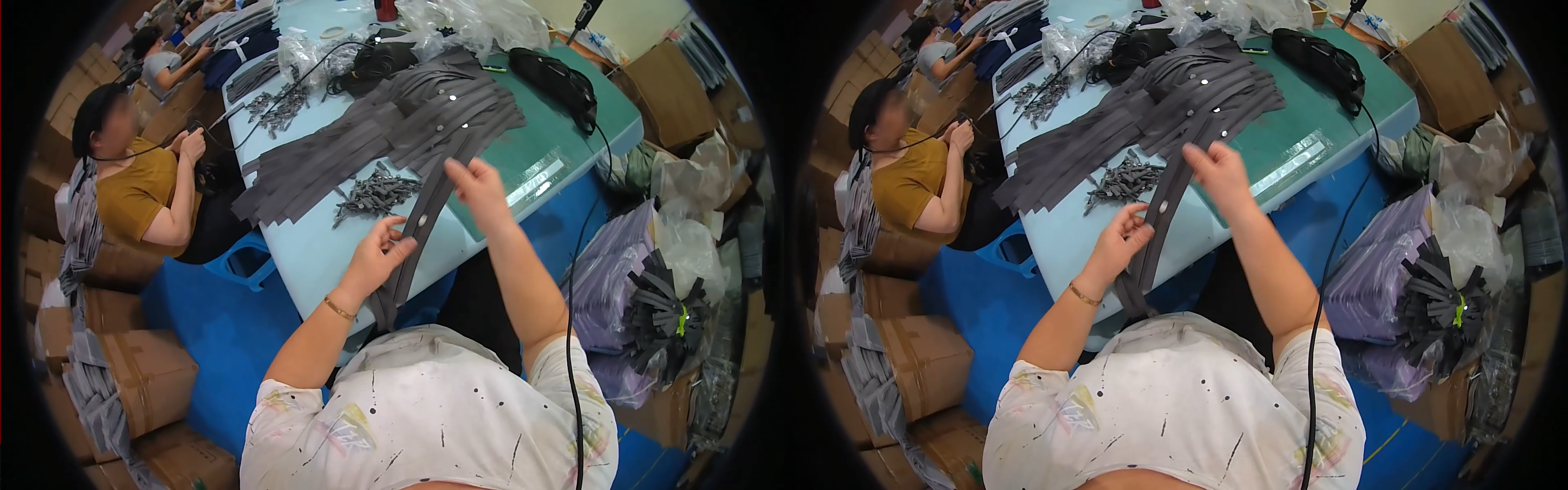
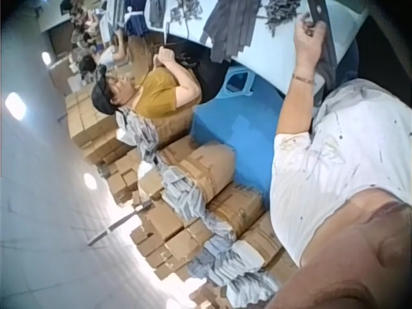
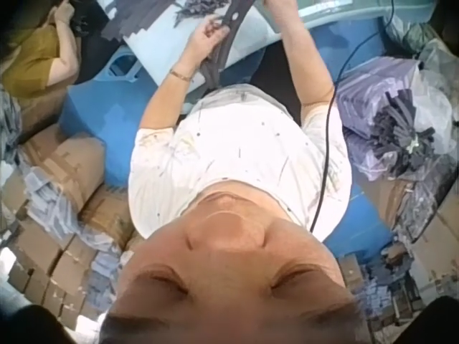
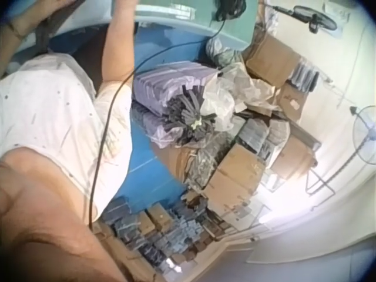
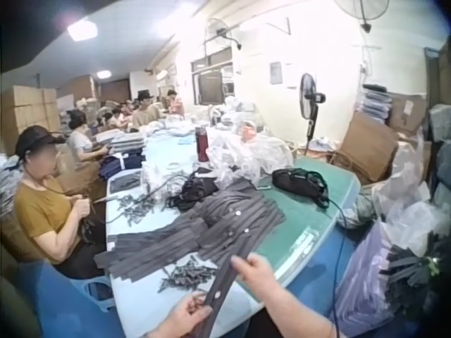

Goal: Manually attaching metal hardware sliders to fabric straps at a workstation.

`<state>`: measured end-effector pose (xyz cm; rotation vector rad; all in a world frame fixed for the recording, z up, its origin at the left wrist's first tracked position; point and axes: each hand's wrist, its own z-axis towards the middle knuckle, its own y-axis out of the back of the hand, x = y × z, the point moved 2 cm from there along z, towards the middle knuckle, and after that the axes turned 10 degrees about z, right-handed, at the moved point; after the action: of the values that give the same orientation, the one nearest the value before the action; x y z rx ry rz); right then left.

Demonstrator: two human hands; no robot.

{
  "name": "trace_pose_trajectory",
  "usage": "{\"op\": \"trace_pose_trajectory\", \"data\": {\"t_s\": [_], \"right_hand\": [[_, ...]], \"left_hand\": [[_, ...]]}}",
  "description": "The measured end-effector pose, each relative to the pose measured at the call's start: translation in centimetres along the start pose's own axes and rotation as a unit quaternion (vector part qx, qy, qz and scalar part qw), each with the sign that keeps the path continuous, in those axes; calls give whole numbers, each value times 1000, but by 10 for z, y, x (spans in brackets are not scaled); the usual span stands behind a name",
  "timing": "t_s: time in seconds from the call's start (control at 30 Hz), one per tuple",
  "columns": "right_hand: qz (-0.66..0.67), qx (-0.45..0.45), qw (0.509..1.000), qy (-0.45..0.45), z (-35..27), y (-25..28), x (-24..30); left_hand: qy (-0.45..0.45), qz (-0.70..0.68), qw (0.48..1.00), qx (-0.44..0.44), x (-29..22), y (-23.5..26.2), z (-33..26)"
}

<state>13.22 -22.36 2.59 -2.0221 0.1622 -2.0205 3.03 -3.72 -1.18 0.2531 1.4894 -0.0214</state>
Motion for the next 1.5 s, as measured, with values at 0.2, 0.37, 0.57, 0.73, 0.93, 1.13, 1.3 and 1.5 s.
{"op": "trace_pose_trajectory", "data": {"t_s": [0.2, 0.37, 0.57, 0.73, 0.93, 1.13, 1.3, 1.5], "right_hand": [[59, -122, 985, 111, 98, 70, 32], [-137, 61, 971, 183, 34, -1, -1], [-201, 264, 943, -30, -78, -80, -49], [-47, 157, 985, -56, -85, -74, -73], [-39, 105, 994, -10, -83, -70, -69], [-11, 110, 993, -35, -70, -47, -55], [-58, 100, 993, -14, -79, -42, -49], [116, 74, 989, -50, -65, -42, -63]], "left_hand": [[117, -206, 969, -68, 0, 30, 17], [97, -320, 937, -95, 0, 43, 16], [65, -389, 913, -102, 0, 47, 11], [98, -284, 931, -208, -14, 30, 11], [115, -215, 959, -147, 6, 41, 9], [79, 61, 995, 15, -5, 29, 2], [76, 90, 993, 18, -4, 30, 3], [-244, 420, 867, -116, -29, 16, -2]]}}
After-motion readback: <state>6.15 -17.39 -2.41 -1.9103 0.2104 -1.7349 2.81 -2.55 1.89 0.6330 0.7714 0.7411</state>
